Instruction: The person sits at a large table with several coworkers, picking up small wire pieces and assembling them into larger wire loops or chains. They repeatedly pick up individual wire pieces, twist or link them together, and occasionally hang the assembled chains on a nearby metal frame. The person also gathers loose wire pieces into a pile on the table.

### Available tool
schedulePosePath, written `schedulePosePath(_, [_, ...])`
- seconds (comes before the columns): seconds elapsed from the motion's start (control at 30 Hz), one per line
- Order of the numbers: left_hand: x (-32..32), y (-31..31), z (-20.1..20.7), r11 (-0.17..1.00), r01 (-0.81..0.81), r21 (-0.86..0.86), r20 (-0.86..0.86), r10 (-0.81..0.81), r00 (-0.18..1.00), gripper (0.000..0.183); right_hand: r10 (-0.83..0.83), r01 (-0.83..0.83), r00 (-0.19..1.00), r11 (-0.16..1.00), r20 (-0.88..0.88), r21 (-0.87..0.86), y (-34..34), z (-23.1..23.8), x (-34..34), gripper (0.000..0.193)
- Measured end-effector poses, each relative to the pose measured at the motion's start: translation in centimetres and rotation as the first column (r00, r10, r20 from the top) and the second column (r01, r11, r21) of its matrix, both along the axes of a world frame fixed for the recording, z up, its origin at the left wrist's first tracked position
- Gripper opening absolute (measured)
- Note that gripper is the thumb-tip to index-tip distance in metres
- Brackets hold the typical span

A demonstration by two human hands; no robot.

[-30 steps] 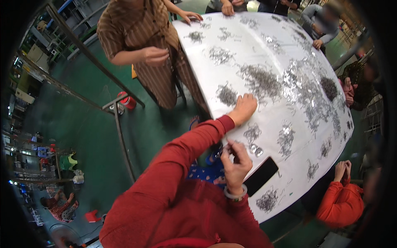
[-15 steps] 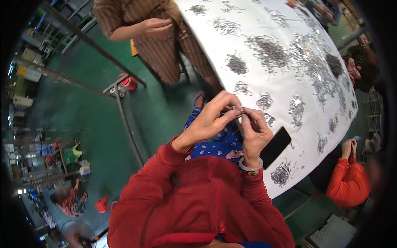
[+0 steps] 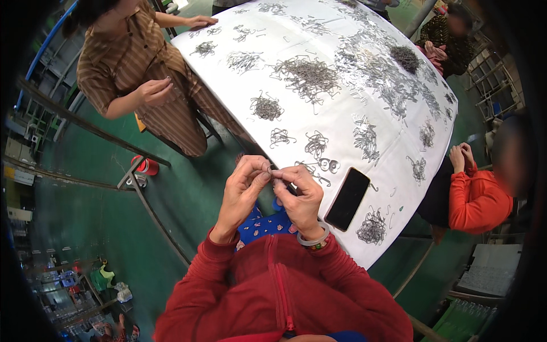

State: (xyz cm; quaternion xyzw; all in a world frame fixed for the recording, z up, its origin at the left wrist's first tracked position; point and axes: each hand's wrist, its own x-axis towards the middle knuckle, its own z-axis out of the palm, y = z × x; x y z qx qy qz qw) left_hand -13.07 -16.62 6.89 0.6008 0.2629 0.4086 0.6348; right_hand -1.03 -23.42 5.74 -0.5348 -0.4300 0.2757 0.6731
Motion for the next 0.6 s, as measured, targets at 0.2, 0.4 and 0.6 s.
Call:
schedulePosePath(0.2, [0.9,-1.0,-0.4,0.993,-0.104,-0.061,0.098,0.109,0.989,0.008,-0.036,0.017,0.954,0.998,0.296,0.065,0.6,0.5,2.3,0.028])
schedulePosePath(0.4, [0.1,-0.7,0.1,0.982,-0.189,-0.011,-0.050,0.188,0.981,0.009,-0.167,0.239,0.690,0.971,0.704,-0.004,3.6,-2.4,18.2,0.019])
schedulePosePath(0.6, [-0.3,0.3,0.4,0.990,-0.140,0.012,-0.070,0.140,0.988,0.004,0.247,0.431,0.220,0.843,0.944,-0.321,6.0,-9.1,28.9,0.012])
